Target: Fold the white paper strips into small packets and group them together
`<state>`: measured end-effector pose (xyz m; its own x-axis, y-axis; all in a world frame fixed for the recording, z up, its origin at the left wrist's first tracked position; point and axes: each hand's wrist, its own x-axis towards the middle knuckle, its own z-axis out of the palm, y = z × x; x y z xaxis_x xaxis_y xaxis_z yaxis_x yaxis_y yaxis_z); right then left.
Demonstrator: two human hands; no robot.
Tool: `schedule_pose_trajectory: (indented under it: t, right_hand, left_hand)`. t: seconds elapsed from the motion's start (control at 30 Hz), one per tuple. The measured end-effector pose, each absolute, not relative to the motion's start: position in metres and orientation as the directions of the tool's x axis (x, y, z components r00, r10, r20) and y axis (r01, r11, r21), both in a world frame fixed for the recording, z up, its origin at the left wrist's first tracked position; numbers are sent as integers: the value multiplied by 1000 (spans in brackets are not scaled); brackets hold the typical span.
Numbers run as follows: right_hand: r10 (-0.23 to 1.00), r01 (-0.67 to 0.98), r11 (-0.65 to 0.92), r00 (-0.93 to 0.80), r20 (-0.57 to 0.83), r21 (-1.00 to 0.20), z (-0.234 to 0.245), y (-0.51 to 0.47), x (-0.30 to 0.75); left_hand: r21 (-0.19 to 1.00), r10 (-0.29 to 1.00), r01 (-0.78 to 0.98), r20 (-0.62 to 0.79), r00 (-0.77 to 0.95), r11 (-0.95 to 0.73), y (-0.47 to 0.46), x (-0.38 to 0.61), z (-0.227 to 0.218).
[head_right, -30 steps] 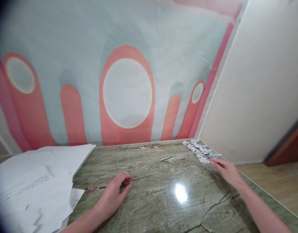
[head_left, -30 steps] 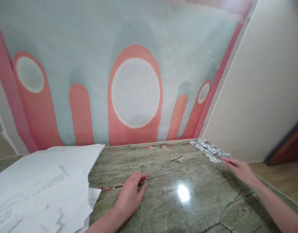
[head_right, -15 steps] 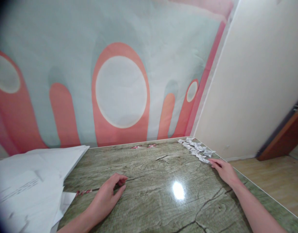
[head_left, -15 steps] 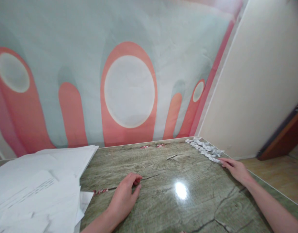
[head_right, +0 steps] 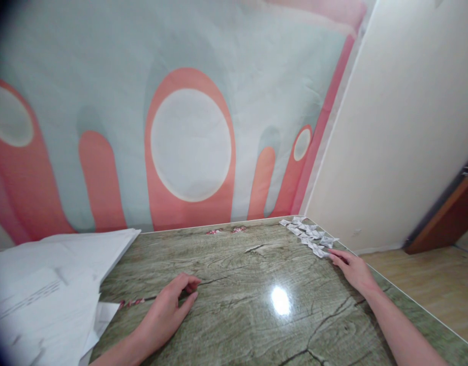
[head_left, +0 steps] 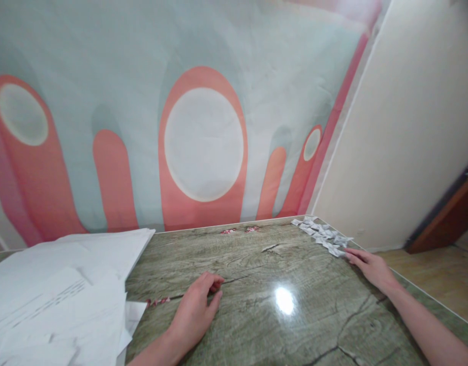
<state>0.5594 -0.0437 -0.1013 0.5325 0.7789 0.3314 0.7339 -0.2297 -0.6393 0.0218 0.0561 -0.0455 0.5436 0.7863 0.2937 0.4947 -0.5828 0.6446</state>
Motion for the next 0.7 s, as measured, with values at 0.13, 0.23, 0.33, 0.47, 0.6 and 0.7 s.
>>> schedule_pose_trajectory:
  t: [0.13,0.23,0.33,0.47,0.6,0.7]
  right_hand:
    - [767,731,-241,546,336,-638,-99,-43,557]
    - [763,731,-241,549,341,-639,-98,-43,556]
    - [765,733,-235,544,343,-638,-99,-42,556]
    - [759,731,-243,553,345,-638,-100,-41,557]
    - [701,719,-297,611,368,-629,-94,-45,553]
    - [639,708,-353,660,395,-612,-81,-49,545]
  left_hand:
    - [640,785,495,303,541,-588,57,22,-48]
    - [638,784,495,306,540,-590,56,22,-48]
    - [638,786,498,303,539,-588,56,22,-48]
    - [638,787,501,299,539,-585,56,22,-46]
    - [644,790,499,297,536,-580,55,23,-45]
    - [644,793,503,294,533,-576,52,23,-44]
